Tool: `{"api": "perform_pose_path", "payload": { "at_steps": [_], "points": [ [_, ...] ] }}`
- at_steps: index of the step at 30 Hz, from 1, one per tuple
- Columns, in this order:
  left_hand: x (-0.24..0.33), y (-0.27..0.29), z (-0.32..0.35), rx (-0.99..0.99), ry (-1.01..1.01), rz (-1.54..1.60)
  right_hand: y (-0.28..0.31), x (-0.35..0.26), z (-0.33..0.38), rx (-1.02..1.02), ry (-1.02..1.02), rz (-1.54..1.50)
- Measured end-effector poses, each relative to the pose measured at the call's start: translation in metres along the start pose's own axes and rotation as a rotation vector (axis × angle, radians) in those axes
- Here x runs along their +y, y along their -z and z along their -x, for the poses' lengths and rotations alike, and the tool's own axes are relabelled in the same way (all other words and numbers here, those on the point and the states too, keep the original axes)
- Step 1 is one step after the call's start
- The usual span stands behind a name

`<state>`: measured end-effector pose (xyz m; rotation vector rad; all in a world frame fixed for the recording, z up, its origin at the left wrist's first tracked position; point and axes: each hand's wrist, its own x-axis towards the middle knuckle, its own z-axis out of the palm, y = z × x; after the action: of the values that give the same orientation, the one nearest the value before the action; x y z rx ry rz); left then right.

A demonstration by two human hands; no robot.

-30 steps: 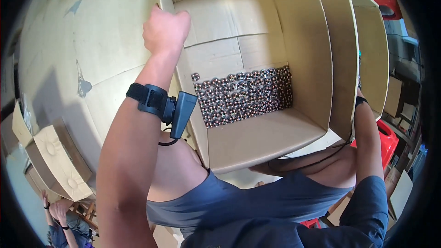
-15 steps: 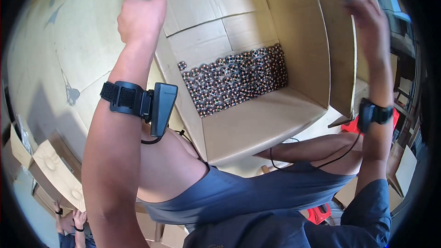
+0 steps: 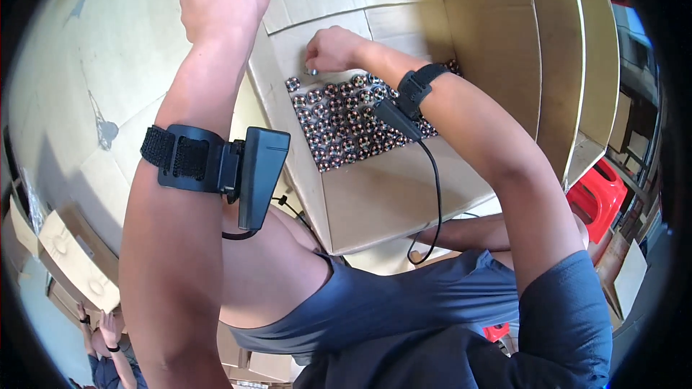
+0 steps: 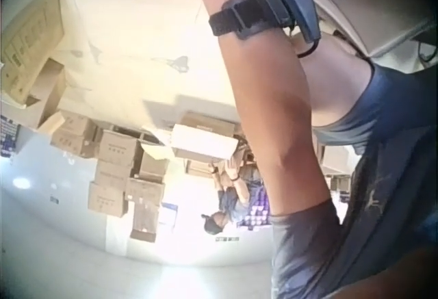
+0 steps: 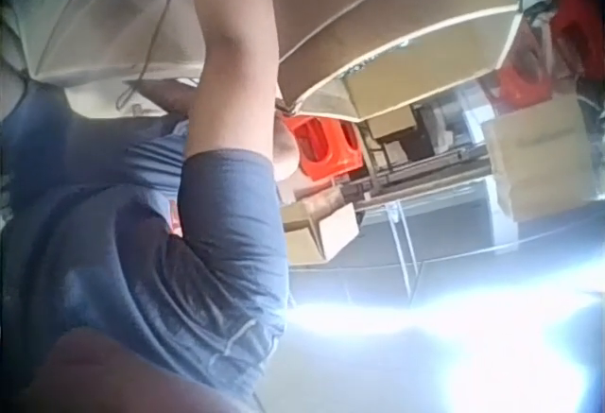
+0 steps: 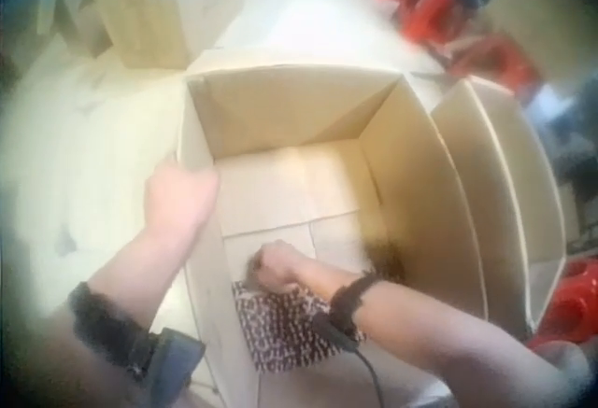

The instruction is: Sorting and arranging small metal spheres into a grid inside a cardboard box.

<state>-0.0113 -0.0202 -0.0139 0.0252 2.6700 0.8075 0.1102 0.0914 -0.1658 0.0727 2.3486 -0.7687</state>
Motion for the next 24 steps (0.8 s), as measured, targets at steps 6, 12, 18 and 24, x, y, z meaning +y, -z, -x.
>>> {"api": "perform_pose_path", "payload": {
  "at_steps": [6, 12, 18, 24],
  "points": [
    [0.001, -0.005, 0.000, 0.028, 0.024, 0.017, 0.004, 0.006, -0.012, 0.063, -0.106, -0.015],
    [0.005, -0.005, 0.003, -0.005, 0.027, 0.015, -0.003, 0.006, -0.012, 0.060, -0.083, -0.051],
    [0.000, -0.006, -0.002, 0.036, 0.021, -0.018, -0.025, -0.002, -0.016, 0.030, -0.065, 0.020],
    [0.009, -0.003, 0.007, -0.002, 0.003, 0.034, -0.001, -0.005, 0.008, 0.105, -0.075, -0.005]
  ]
}}
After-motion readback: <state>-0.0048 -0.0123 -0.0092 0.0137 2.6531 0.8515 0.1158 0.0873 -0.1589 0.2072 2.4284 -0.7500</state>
